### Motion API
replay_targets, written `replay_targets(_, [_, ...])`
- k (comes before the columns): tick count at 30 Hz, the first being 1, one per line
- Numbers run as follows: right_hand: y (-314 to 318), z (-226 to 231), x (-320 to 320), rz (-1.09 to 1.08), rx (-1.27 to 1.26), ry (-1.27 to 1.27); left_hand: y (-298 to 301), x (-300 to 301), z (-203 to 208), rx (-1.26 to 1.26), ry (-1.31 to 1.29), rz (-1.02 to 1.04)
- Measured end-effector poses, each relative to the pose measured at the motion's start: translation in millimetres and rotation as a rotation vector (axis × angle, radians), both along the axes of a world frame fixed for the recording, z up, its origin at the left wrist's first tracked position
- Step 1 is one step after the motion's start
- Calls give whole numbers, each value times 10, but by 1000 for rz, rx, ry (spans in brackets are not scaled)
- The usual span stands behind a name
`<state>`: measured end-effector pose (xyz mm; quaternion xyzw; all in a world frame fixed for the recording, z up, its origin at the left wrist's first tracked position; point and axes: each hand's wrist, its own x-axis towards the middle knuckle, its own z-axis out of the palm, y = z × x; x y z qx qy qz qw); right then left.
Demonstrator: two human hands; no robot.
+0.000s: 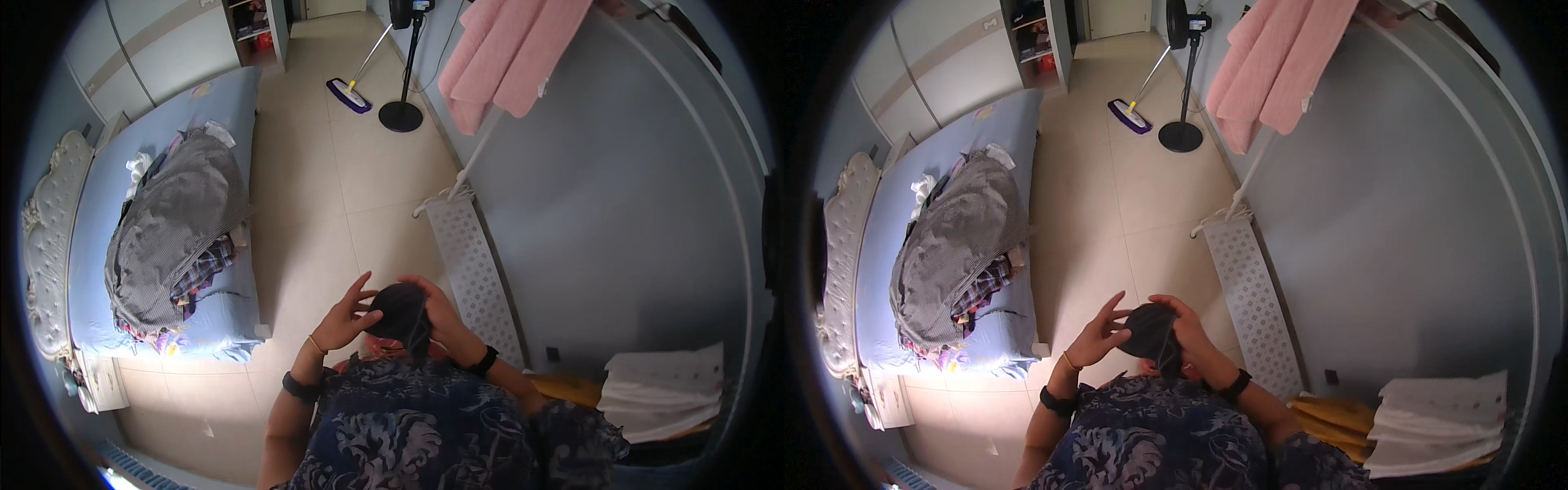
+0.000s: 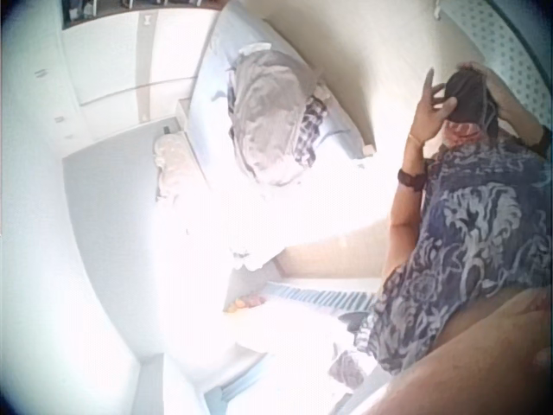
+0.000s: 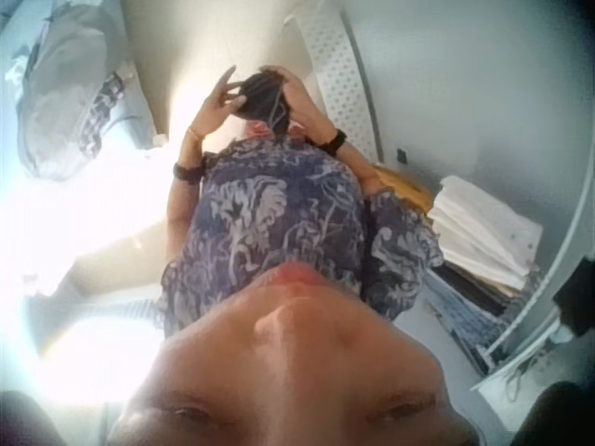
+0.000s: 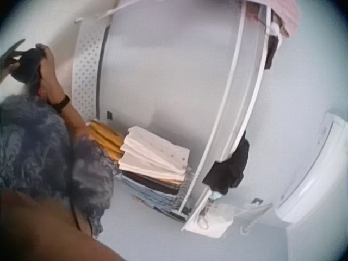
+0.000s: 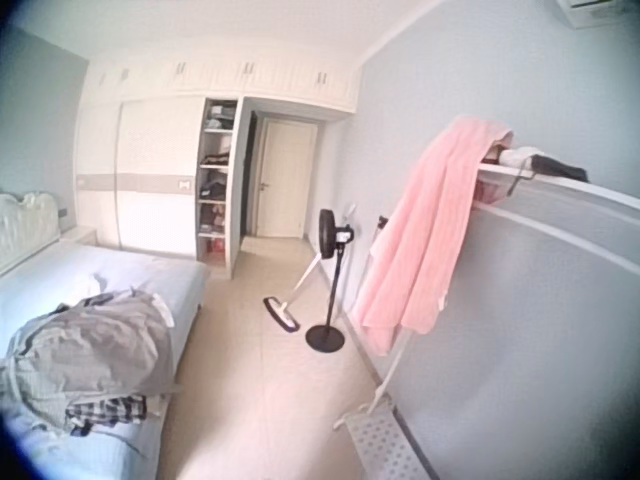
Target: The person wipes the top of a closet shelf with a cloth after moving items like a fan, a paper bag, and a bag. The person then removes several shirts and a white dress on hangers from the closet rack and places them on the bed.
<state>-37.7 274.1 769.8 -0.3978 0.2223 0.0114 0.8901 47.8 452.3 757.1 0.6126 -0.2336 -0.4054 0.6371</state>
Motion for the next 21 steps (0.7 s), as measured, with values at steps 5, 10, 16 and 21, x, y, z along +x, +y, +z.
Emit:
replay_targets(5, [-588,-59,461,145,14,-56,-522,222,123,64,-34,54])
replay_targets(10, [-1173,-273,729,347,118,-226,-1062,632,94,-25,-60,482])
replay_targets(16, [-1430,-380,955,144,595,-31,-1756,753,160,163,-585,179])
replay_targets(21, [-1909,-910,1286,-157,571,111,-2111,942,-23,247,-885,-60])
